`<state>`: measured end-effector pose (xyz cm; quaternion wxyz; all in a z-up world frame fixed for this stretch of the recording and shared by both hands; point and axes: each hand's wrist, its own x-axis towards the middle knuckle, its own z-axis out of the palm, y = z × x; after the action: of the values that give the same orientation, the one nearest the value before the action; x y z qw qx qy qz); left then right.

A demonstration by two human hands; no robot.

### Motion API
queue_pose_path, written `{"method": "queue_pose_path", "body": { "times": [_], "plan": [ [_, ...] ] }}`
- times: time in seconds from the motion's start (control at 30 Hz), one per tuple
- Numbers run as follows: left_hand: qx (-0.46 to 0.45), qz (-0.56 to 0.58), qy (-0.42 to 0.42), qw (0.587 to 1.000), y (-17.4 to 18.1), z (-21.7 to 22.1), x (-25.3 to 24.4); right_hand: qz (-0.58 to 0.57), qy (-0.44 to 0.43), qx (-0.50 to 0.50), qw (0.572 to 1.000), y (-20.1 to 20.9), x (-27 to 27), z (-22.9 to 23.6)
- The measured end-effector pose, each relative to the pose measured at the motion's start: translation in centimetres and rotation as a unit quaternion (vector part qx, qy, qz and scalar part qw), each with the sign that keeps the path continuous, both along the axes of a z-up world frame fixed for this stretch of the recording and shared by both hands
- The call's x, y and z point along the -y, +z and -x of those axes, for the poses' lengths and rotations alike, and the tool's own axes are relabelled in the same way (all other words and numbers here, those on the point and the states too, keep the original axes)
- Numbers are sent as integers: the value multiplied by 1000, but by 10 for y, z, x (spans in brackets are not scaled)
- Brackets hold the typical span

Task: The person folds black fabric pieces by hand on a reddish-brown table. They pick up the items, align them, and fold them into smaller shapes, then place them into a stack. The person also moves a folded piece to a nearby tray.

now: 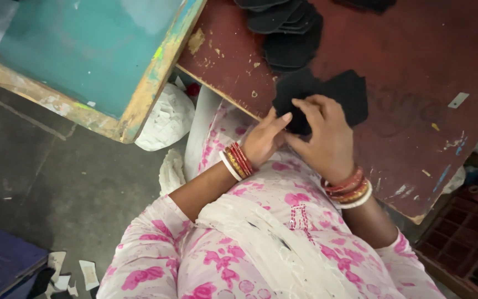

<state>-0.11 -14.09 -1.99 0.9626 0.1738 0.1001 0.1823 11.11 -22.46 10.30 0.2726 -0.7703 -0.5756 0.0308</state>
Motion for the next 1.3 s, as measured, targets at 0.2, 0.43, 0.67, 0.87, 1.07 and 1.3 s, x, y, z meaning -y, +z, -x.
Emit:
{"method": "queue_pose_path", "body": {
  "times": [0.2,0.43,0.67,0.87,1.07,1.3],
  "plan": [
    [22,-27,28,999,-32,4,0,-36,45,-98,994,1,-1,-6],
    [60,37,19,997,-8,5,-13,-87,-163,-110,977,-46,56,-90],
    [116,83,-10,990,-9,5,-14,-281,-159,-485,813,-18,54,-92],
    [102,52,-14,993,-12,5,-9,-191,-130,-483,845,-34,41,-61],
    [7,-1,-19,1000,-31,-1,-10,-20,-118,-343,932,-42,32,-60],
    [-255,-523,224,782,-5,-8,-68,64,-172,-125,975,-66,56,-132]
  ]
}}
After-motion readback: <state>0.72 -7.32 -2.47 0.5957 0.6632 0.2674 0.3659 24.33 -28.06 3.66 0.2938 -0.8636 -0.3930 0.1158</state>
